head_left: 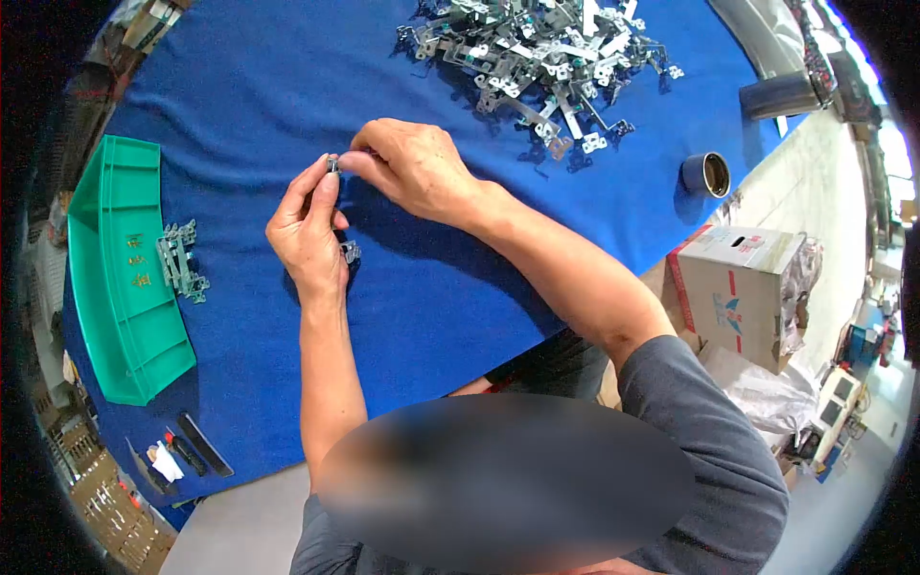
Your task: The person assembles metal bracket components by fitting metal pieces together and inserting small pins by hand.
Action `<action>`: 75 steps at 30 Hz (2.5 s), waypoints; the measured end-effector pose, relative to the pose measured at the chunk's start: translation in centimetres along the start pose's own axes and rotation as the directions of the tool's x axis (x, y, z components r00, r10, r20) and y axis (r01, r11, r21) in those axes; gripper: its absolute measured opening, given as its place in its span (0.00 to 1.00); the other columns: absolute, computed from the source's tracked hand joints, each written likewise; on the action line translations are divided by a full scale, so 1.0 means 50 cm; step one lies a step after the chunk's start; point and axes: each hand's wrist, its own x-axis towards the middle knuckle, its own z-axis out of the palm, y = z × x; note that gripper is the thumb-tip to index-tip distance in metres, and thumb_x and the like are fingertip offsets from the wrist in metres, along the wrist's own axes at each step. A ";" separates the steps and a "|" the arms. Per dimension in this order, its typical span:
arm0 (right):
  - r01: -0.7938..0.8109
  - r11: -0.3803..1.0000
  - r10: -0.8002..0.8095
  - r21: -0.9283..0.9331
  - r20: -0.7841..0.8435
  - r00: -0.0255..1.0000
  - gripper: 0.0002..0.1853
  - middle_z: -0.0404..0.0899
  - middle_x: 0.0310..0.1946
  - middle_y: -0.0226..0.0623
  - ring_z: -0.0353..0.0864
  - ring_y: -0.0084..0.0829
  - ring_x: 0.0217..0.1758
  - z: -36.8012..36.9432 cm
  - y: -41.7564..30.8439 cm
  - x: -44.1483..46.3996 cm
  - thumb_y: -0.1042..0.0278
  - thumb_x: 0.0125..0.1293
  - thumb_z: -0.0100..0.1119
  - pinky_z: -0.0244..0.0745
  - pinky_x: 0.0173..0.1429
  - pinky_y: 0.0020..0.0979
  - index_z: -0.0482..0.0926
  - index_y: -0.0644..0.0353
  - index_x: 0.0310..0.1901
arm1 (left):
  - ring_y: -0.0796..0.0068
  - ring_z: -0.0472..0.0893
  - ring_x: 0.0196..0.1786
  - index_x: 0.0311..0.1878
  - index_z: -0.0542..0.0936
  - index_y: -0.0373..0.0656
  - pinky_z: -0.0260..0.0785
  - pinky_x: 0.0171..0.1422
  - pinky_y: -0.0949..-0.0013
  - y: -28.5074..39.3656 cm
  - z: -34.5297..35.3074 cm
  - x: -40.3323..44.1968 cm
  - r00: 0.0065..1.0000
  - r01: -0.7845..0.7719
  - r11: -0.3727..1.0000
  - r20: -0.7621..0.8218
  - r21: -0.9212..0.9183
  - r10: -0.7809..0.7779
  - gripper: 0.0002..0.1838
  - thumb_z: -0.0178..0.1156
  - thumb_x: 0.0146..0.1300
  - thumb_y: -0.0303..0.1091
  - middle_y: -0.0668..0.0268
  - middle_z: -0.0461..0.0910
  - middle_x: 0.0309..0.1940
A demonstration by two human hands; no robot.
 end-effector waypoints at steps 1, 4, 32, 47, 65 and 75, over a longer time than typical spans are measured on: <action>0.004 0.998 -0.001 0.064 -0.059 0.998 0.11 0.80 0.28 0.44 0.82 0.49 0.32 0.001 -0.006 -0.001 0.63 0.67 0.62 0.75 0.35 0.45 0.77 0.61 0.33 | 0.88 0.76 0.27 0.51 0.85 0.34 0.66 0.25 0.85 0.002 0.001 0.001 1.000 0.020 1.000 -0.006 -0.007 -0.020 0.12 0.66 0.65 0.23 0.62 0.87 0.43; 0.054 0.993 -0.045 0.106 -0.093 0.995 0.11 0.80 0.27 0.43 0.81 0.47 0.30 -0.003 -0.004 0.002 0.64 0.67 0.64 0.74 0.33 0.43 0.78 0.62 0.31 | 0.88 0.76 0.27 0.51 0.85 0.35 0.65 0.25 0.85 0.007 0.001 0.002 0.999 0.045 0.999 -0.010 -0.022 -0.045 0.12 0.66 0.65 0.23 0.62 0.87 0.42; 0.053 0.998 -0.052 0.024 -0.051 0.997 0.10 0.79 0.27 0.43 0.80 0.42 0.27 0.001 -0.005 0.001 0.65 0.65 0.67 0.73 0.31 0.40 0.78 0.63 0.36 | 0.89 0.72 0.24 0.51 0.86 0.36 0.65 0.27 0.85 -0.001 0.002 0.002 1.000 0.020 1.000 -0.019 0.022 -0.020 0.15 0.55 0.66 0.16 0.62 0.86 0.46; 0.051 0.998 -0.050 0.030 -0.021 0.999 0.12 0.80 0.30 0.44 0.83 0.45 0.30 -0.002 0.008 0.002 0.62 0.65 0.66 0.76 0.34 0.42 0.78 0.63 0.39 | 0.88 0.72 0.25 0.55 0.84 0.34 0.65 0.29 0.84 0.001 0.001 0.002 1.000 0.001 0.997 0.003 0.072 -0.001 0.16 0.54 0.67 0.17 0.62 0.86 0.48; 0.029 1.000 -0.029 0.012 -0.017 0.999 0.09 0.80 0.27 0.44 0.82 0.44 0.30 -0.007 -0.004 0.001 0.65 0.67 0.64 0.75 0.33 0.40 0.79 0.63 0.35 | 0.88 0.74 0.27 0.50 0.86 0.36 0.66 0.28 0.84 0.004 0.004 0.002 1.000 0.010 0.999 -0.010 0.038 -0.009 0.15 0.54 0.66 0.15 0.61 0.86 0.47; -0.003 0.998 0.001 0.066 0.031 1.000 0.12 0.81 0.29 0.46 0.83 0.50 0.32 -0.010 -0.005 0.003 0.60 0.66 0.63 0.76 0.35 0.47 0.79 0.61 0.35 | 0.88 0.74 0.27 0.50 0.86 0.36 0.66 0.28 0.84 0.006 0.006 0.002 1.000 0.003 0.998 -0.005 0.060 -0.003 0.15 0.54 0.67 0.16 0.61 0.86 0.46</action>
